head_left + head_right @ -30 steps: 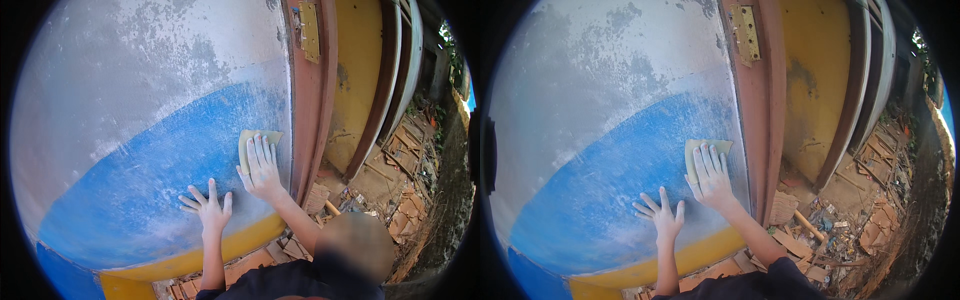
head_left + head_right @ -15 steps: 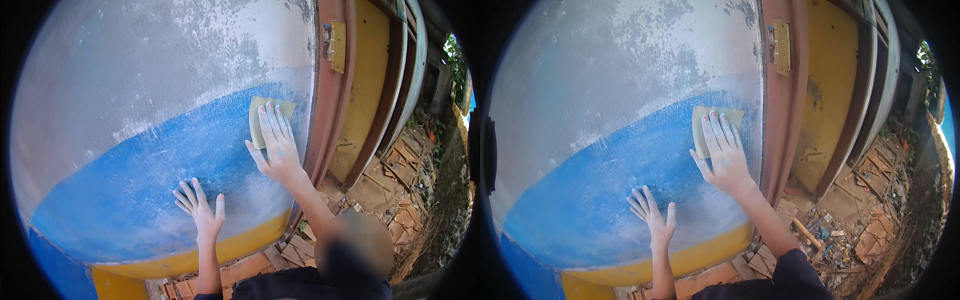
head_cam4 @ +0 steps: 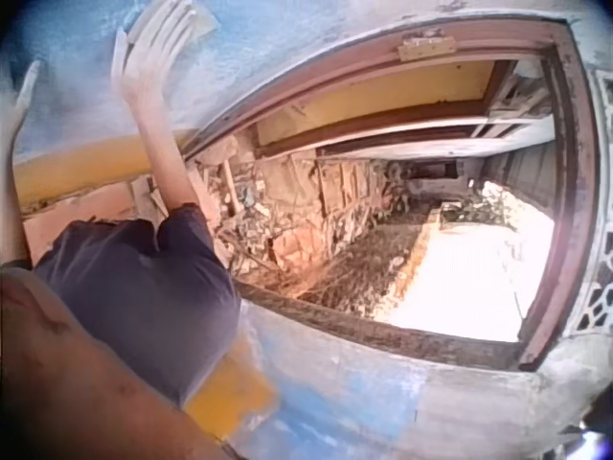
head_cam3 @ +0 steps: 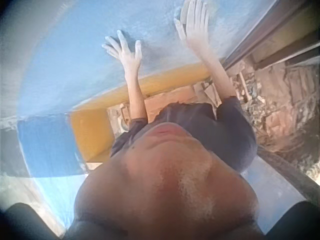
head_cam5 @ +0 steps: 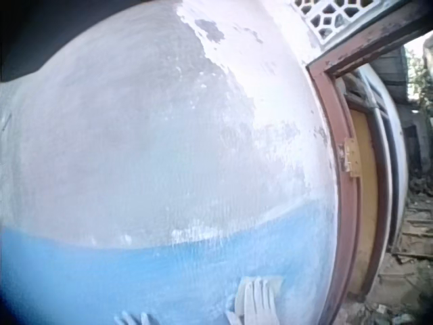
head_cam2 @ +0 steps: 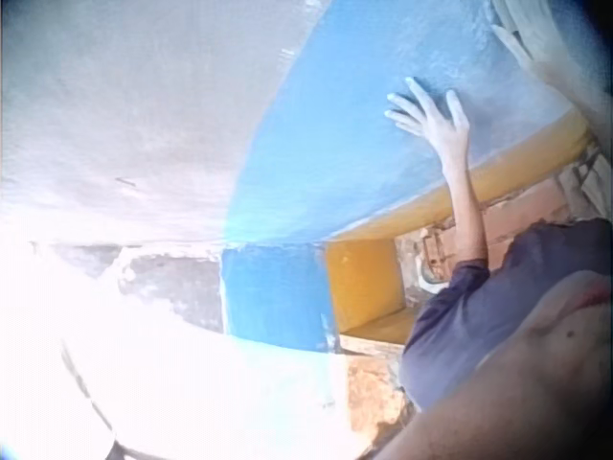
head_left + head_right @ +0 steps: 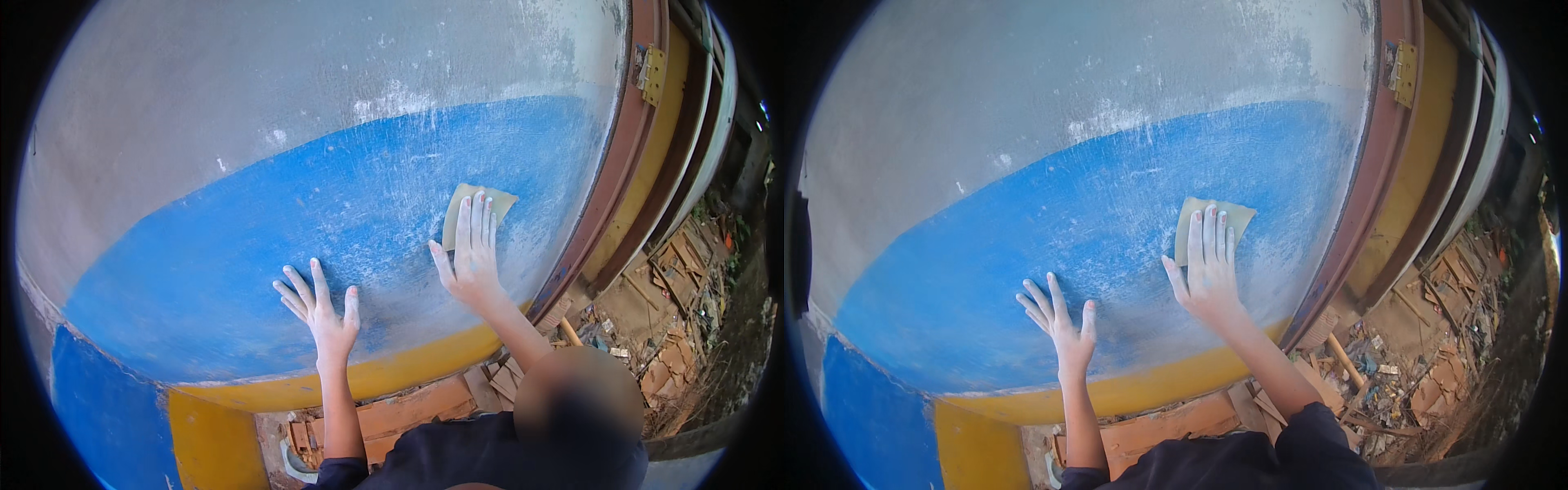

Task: The person sands a blue and yellow painted wall with a piece of sandpaper.

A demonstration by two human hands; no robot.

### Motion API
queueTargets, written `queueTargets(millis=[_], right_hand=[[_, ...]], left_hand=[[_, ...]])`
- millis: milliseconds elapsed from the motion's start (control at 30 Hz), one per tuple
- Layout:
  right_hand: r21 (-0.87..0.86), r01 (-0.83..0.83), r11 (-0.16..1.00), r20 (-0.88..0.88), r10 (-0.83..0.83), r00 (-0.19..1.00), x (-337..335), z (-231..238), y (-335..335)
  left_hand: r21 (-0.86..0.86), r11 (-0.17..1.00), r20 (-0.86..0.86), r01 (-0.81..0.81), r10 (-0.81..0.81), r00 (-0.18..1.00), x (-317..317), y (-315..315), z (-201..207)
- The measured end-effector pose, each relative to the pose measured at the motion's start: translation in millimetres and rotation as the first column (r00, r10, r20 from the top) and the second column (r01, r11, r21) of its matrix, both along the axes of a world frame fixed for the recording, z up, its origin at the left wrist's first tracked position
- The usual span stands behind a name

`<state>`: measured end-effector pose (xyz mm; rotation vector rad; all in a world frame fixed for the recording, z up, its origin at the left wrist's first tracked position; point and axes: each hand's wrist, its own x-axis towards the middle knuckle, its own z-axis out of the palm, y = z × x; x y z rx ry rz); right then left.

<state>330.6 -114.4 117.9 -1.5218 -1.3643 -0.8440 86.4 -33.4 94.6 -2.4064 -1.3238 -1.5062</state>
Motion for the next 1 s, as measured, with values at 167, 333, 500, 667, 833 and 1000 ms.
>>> queueTargets(millis=[167, 333, 500, 667, 833, 1000], right_hand=[[0.18, -0.011, 0.984, 0.054, 0.002, 0.999, -42, 108, 45], [0.028, -0.006, 1.0, 0.076, 0.004, 0.997, -110, -2, 57], [-0.177, 0.067, 0.982, -0.093, -0.085, 0.992, -141, -123, 24], [0.127, 0.166, 0.978, -0.402, -0.103, 0.91, -55, -66, 27], [0.076, 0.007, 0.997, -0.714, 0.05, 0.699, -155, -141, 43], [0.0, 0.064, 0.998, -0.703, -0.046, 0.71, -128, -153, 39]], left_hand=[[0.074, 0.997, -0.046, -0.034, 0.038, 0.998, -43, 23, 14], [0.06, 0.998, -0.095, -0.006, 0.012, 0.995, -62, 36, -2], [0.017, 1.0, -0.319, -0.016, 0.02, 0.948, -80, 37, -30], [-0.012, 1.0, -0.341, 0.027, -0.029, 0.94, -71, 44, -39], [-0.016, 0.999, -0.328, 0.046, -0.048, 0.944, -72, 47, -45], [0.09, 0.996, -0.383, 0.025, 0.011, 0.924, -88, 60, -52]])
